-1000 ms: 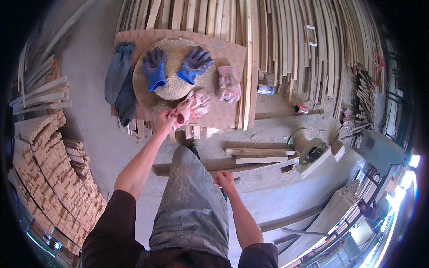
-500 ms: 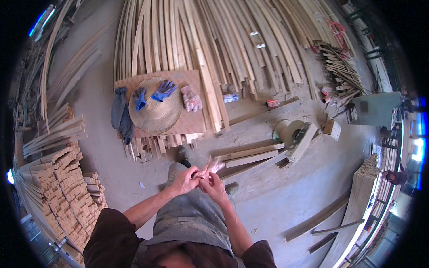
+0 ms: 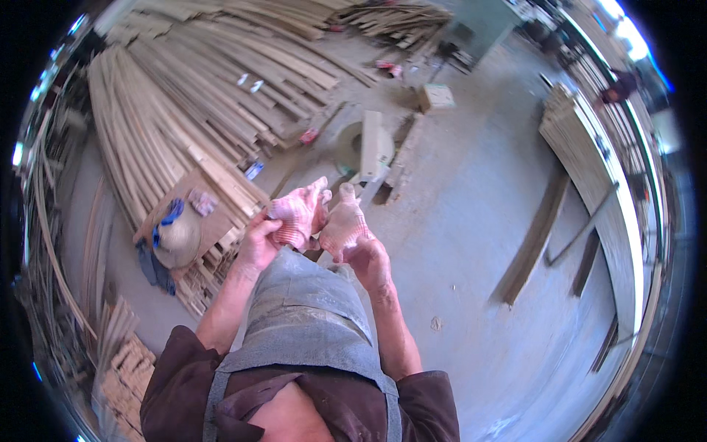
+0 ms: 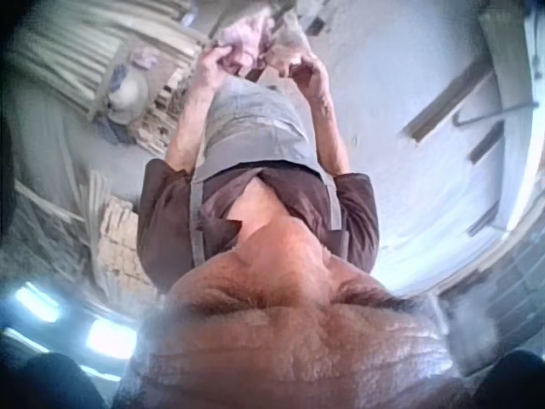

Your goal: The person removes blue gloves and puts on pink gloves in a woodworking workshop. They then pick up long wooden planks from a stack and place them onto a metal rack, repeating this process several times.

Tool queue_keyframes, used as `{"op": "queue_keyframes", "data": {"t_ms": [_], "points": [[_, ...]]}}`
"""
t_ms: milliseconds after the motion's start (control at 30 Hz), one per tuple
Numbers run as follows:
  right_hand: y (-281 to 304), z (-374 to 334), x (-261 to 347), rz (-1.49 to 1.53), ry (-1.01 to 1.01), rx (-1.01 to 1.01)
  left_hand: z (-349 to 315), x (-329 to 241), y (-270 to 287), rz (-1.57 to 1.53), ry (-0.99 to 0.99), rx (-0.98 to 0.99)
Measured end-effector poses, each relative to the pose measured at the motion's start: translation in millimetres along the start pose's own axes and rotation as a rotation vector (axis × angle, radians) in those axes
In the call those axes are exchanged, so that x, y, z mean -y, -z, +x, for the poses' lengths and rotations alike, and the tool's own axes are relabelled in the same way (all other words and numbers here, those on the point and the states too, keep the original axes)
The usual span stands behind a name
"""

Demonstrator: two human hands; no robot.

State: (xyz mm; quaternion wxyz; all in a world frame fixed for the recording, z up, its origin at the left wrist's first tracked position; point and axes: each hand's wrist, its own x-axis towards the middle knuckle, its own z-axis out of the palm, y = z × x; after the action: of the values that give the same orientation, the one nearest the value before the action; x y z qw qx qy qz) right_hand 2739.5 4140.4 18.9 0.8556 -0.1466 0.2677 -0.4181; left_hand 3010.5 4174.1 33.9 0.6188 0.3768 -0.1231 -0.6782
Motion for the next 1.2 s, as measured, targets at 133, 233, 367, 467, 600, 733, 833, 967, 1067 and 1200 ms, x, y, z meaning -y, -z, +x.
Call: {"op": "queue_keyframes", "data": {"t_ms": [133, 233, 367, 467, 600, 733, 833, 967, 1067, 1200], "points": [[41.1, -39.6, 52.3, 0.149, 0.177, 0.017, 26.4, 12.6, -57.2, -0.008, 0.071, 0.160], [69.9, -60.6, 75.5, 0.179, 0.230, -0.017, 47.4, 25.6, -82.1, -0.118, 0.173, 0.297], [93.8, -69.7, 103.9, 0.256, 0.306, -0.139, 90.0, 64.9, -83.4, -0.203, 0.225, 0.282], [125.0, -69.4, 123.3, 0.240, 0.292, -0.089, 117.9, 88.6, -98.4, -0.218, 0.271, 0.217], [173.8, -69.4, 160.7, 0.083, 0.332, -0.197, 152.3, 119.3, -150.2, -0.221, 0.284, 0.161], [201.7, -72.1, 193.8, 0.139, 0.326, -0.171, 159.6, 151.5, -135.2, -0.266, 0.229, 0.203], [215.5, -74.8, 211.9, 0.154, 0.266, -0.218, 149.5, 138.6, -158.2, -0.203, 0.095, 0.136], [266.3, -71.8, 222.0, -0.712, -0.117, -0.335, 97.9, 144.3, -138.0, -0.261, -0.025, 0.080], [268.5, -75.7, 214.0, -0.419, -0.035, -0.407, 35.1, 157.8, -120.1, -0.185, -0.088, -0.089], [304.4, -70.9, 204.3, -0.748, -0.134, -0.342, -27.0, 145.9, -115.1, -0.041, -0.166, -0.091]]}}
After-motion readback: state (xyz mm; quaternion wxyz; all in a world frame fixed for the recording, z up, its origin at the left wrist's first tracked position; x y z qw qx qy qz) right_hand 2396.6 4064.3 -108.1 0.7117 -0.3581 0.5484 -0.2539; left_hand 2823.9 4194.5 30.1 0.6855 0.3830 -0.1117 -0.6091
